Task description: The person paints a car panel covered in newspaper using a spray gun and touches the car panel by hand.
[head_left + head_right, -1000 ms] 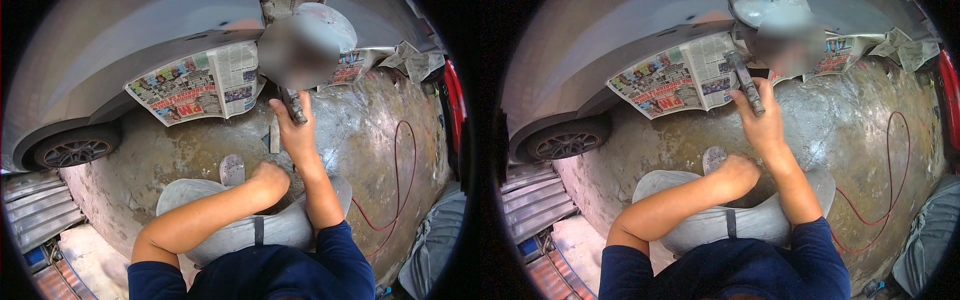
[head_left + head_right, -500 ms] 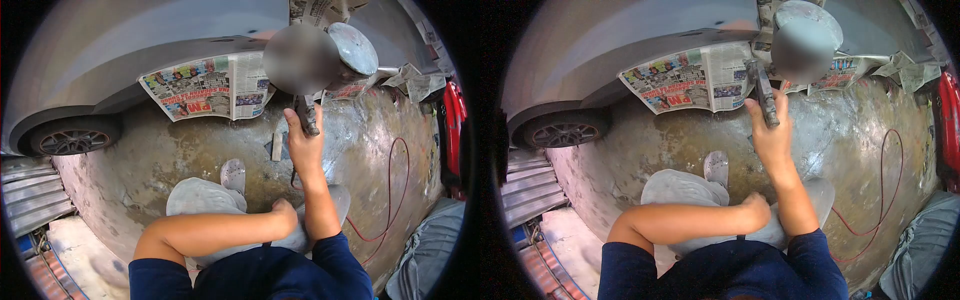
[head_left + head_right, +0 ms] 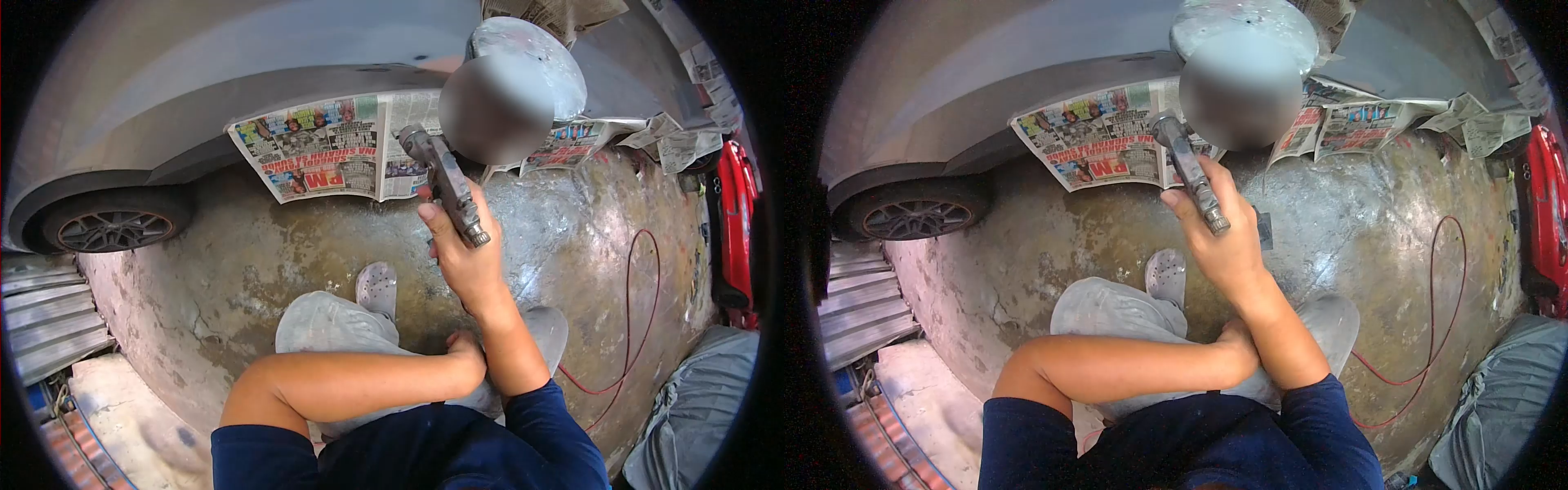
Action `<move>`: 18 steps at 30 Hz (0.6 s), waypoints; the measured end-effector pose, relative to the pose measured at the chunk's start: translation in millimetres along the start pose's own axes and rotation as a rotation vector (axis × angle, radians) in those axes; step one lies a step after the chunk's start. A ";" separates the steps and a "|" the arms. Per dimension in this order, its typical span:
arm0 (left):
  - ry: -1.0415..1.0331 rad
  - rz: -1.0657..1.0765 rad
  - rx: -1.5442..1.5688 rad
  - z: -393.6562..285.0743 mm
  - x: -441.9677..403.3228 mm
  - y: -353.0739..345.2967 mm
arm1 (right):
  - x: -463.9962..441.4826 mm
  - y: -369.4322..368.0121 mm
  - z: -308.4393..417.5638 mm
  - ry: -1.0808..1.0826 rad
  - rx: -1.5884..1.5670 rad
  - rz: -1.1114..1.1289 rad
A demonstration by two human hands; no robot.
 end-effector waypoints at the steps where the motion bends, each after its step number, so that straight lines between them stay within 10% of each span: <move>1: -0.005 0.010 -0.002 0.3 0.4 1.5 | -0.8 -1.0 0.1 0.014 -0.007 0.013; 18: -0.070 0.090 -0.038 8.0 31.2 52.0 | -4.6 33.9 -11.2 -0.158 0.014 -0.185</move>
Point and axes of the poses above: each hand's wrist, its own x-axis away from the middle knuckle, its own y-axis out of the back of the hand, z = x × y, the point moved 2 cm from there along -x, towards the middle knuckle, and after that the axes turned 10 degrees about -z, right-handed, at the moved point
